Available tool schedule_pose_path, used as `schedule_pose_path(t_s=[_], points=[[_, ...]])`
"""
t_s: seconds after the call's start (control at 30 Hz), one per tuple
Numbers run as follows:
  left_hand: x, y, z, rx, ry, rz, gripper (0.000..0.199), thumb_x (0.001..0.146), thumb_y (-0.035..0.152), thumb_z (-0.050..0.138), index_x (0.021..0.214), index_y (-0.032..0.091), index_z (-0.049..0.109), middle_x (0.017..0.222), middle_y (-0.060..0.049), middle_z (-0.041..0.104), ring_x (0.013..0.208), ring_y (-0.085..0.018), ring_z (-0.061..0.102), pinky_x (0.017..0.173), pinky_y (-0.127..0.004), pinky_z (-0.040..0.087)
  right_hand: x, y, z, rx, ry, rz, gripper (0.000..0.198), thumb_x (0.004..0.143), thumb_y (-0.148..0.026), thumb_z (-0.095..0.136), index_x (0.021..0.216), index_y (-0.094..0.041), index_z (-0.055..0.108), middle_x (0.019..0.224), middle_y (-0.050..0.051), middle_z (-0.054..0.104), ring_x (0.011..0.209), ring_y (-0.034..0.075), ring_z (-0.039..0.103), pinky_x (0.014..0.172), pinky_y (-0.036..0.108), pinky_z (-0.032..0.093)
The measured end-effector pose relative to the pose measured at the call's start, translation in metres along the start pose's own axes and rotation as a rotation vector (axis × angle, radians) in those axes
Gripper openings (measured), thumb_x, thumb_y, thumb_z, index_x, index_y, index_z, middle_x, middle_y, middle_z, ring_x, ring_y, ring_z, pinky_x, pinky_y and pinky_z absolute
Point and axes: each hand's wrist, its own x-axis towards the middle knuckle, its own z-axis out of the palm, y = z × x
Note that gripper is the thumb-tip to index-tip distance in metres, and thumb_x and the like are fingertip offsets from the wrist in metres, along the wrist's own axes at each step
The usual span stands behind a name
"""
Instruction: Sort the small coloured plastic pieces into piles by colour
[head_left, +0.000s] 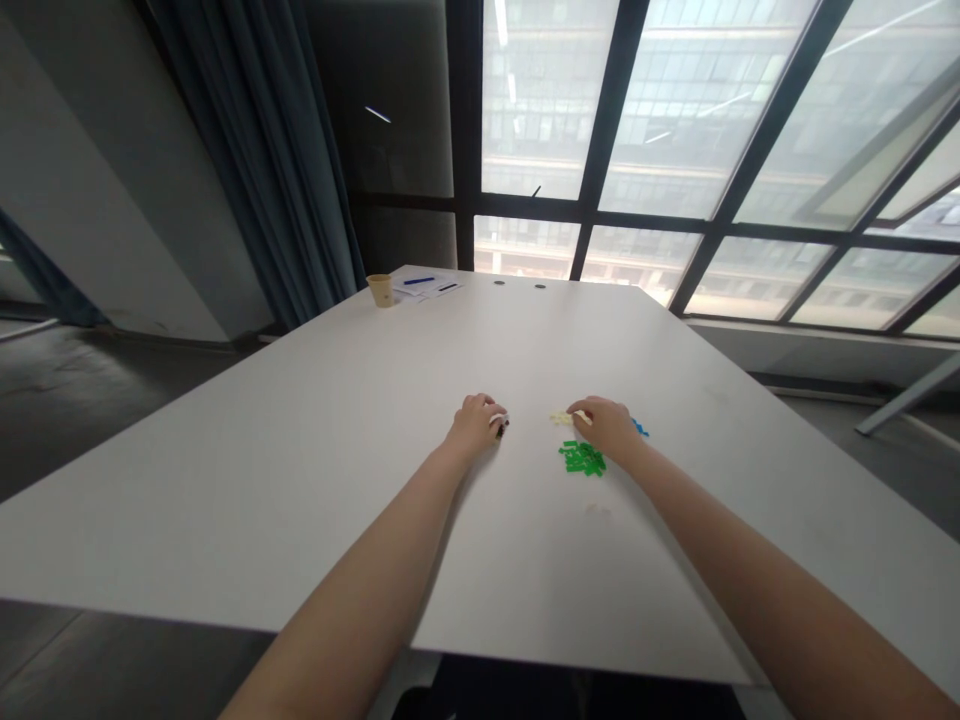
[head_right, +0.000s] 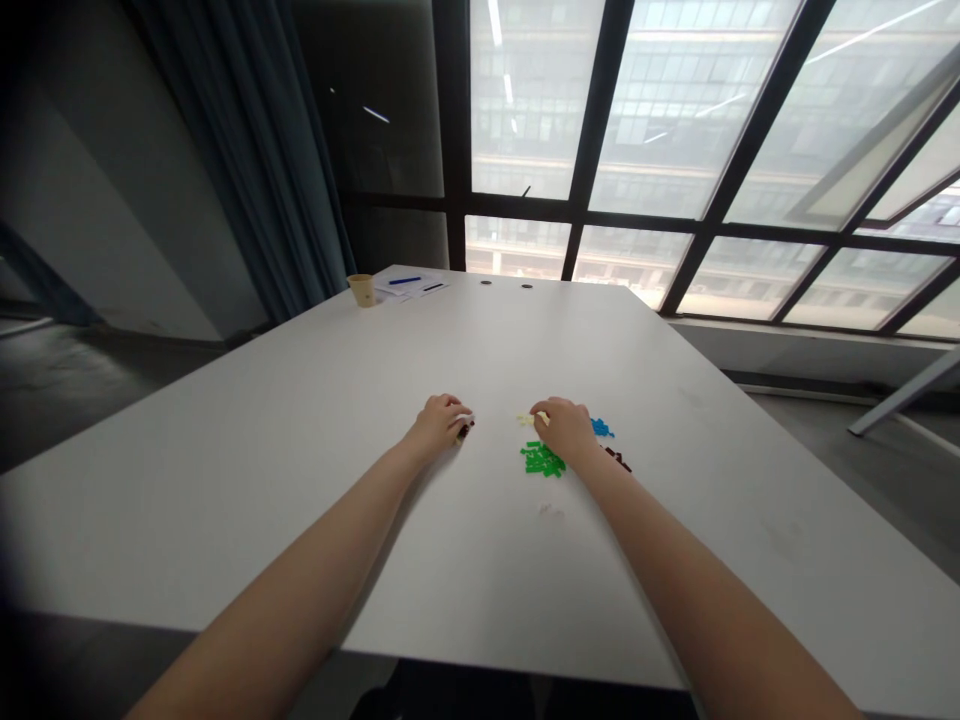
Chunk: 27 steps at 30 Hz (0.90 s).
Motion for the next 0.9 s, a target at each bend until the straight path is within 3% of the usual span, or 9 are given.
schedule_pose_path(t_s=[0.17,0.33,0.47,0.7,0.9], points=[[-0.004,0.010,0.002,0.024,-0.025,-0.050,0.020,0.076,0.032,0.053,0.087,0.022,0.067,0.100,-0.007,0.056,0.097,-0.022,0.047,0.082,-0.038,0.042,-0.031,0.030,-0.011,0.131,0.181,0.050,0.024,0.075,-0.027,0.045,0.081,-0.020,0.067,0.072,0.002,0.061,0.066,0.014,0.053,0.065,0.026,0.037],[-0.002,0.018,0.008,0.053,-0.031,-0.109,0.015,0.076,0.025,0.052,0.079,0.021,0.066,0.094,-0.006,0.059,0.095,-0.022,0.049,0.082,-0.038,0.041,-0.045,0.067,-0.026,0.199,0.390,0.226,0.028,0.074,-0.033,0.047,0.079,-0.016,0.068,0.058,0.001,0.051,0.055,0.013,0.045,0.057,0.027,0.035],[0.001,0.016,0.009,0.055,-0.015,-0.083,0.017,0.076,0.020,0.049,0.075,0.021,0.066,0.089,-0.006,0.061,0.090,-0.020,0.053,0.080,-0.035,0.042,-0.049,0.081,-0.041,0.251,0.478,0.307,0.030,0.072,-0.035,0.048,0.081,-0.016,0.069,0.055,0.000,0.048,0.052,0.013,0.042,0.054,0.026,0.033],[0.000,0.018,0.004,-0.061,0.042,-0.046,0.018,0.074,0.017,0.046,0.081,0.019,0.063,0.080,-0.004,0.064,0.080,-0.017,0.057,0.076,-0.030,0.045,-0.052,0.067,-0.044,0.305,0.425,0.260,0.027,0.072,-0.034,0.049,0.078,-0.016,0.068,0.056,0.001,0.051,0.051,0.012,0.042,0.052,0.025,0.034],[-0.012,0.059,-0.003,-0.307,0.051,-0.011,0.013,0.076,0.024,0.049,0.080,0.019,0.061,0.080,-0.001,0.066,0.076,-0.013,0.059,0.072,-0.028,0.046,-0.055,0.034,-0.034,0.372,0.298,0.043,0.022,0.077,-0.028,0.047,0.078,-0.018,0.067,0.059,0.001,0.052,0.055,0.012,0.045,0.056,0.025,0.036]])
